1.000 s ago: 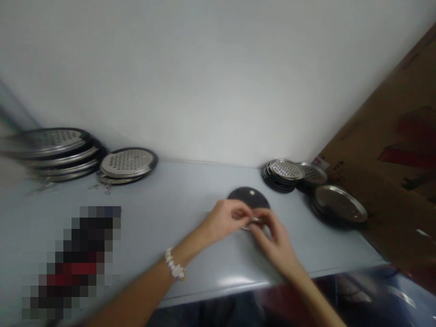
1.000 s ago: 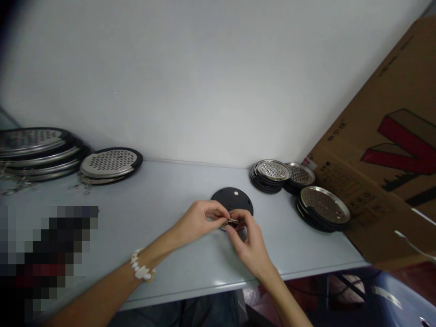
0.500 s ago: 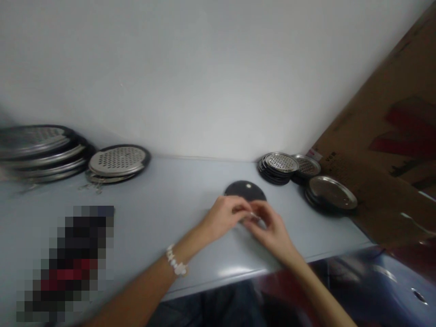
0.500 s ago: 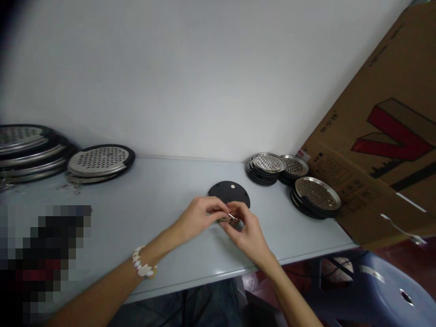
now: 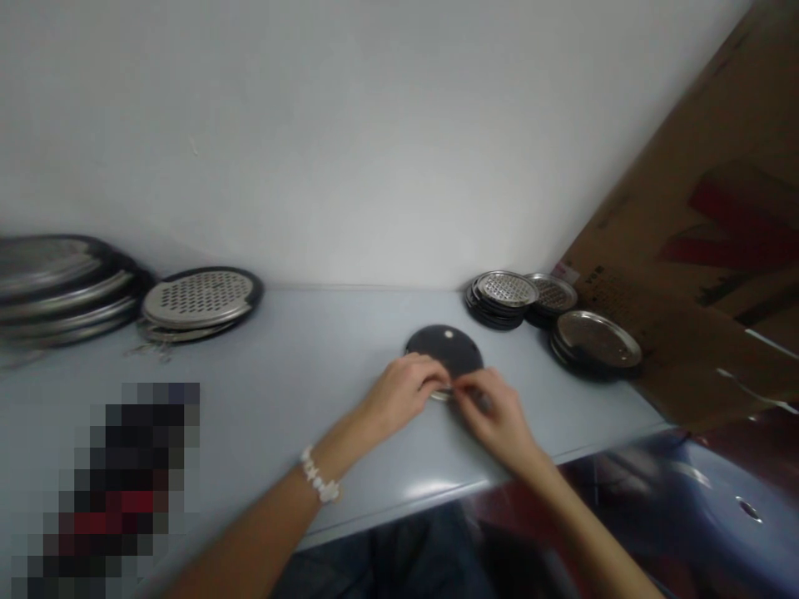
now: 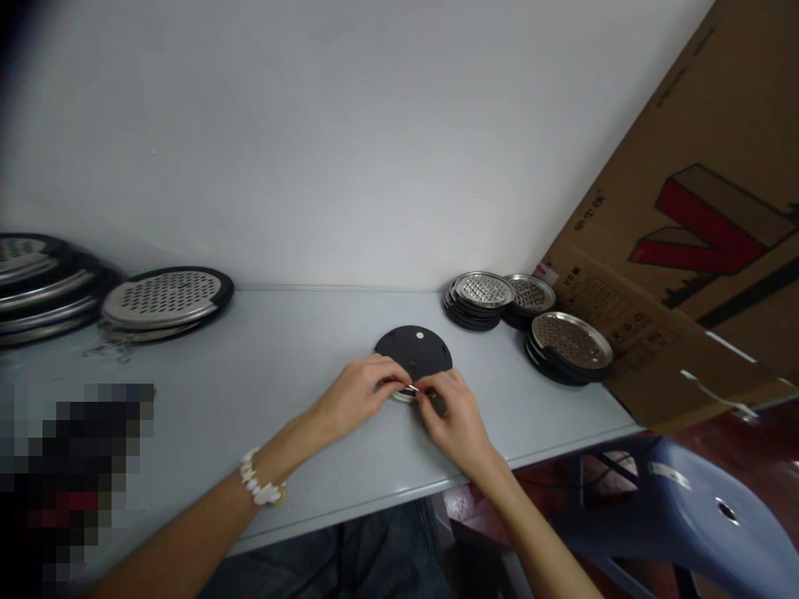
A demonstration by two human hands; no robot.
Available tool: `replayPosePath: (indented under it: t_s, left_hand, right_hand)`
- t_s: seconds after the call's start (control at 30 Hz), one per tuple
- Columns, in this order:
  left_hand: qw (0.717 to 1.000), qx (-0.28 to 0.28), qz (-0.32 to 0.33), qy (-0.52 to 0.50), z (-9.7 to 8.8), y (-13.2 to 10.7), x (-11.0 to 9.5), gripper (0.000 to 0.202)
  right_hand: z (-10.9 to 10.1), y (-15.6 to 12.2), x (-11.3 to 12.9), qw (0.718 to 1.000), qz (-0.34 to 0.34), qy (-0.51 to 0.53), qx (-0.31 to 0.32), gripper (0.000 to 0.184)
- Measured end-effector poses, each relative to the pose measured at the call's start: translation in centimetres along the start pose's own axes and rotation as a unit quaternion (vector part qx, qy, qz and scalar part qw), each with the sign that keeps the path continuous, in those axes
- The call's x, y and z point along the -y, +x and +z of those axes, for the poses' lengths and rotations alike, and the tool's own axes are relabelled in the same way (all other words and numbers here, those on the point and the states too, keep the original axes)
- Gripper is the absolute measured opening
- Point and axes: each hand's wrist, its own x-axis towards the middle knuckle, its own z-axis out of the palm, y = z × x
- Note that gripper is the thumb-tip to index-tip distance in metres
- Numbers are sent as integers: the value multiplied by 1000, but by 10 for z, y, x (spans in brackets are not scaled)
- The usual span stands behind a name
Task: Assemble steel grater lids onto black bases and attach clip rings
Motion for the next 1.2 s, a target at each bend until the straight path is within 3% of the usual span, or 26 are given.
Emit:
replayPosePath:
  t_s: [0.43,1.2]
  left_hand:
    - [993,26,53,101,-2,-3,11,19]
    - [989,41,88,112,5,3,15,19]
  right_hand:
    - [10,8,-18,993,-113,-27,26,16]
    - [-4,12,-32,985,-163,-10,48,16]
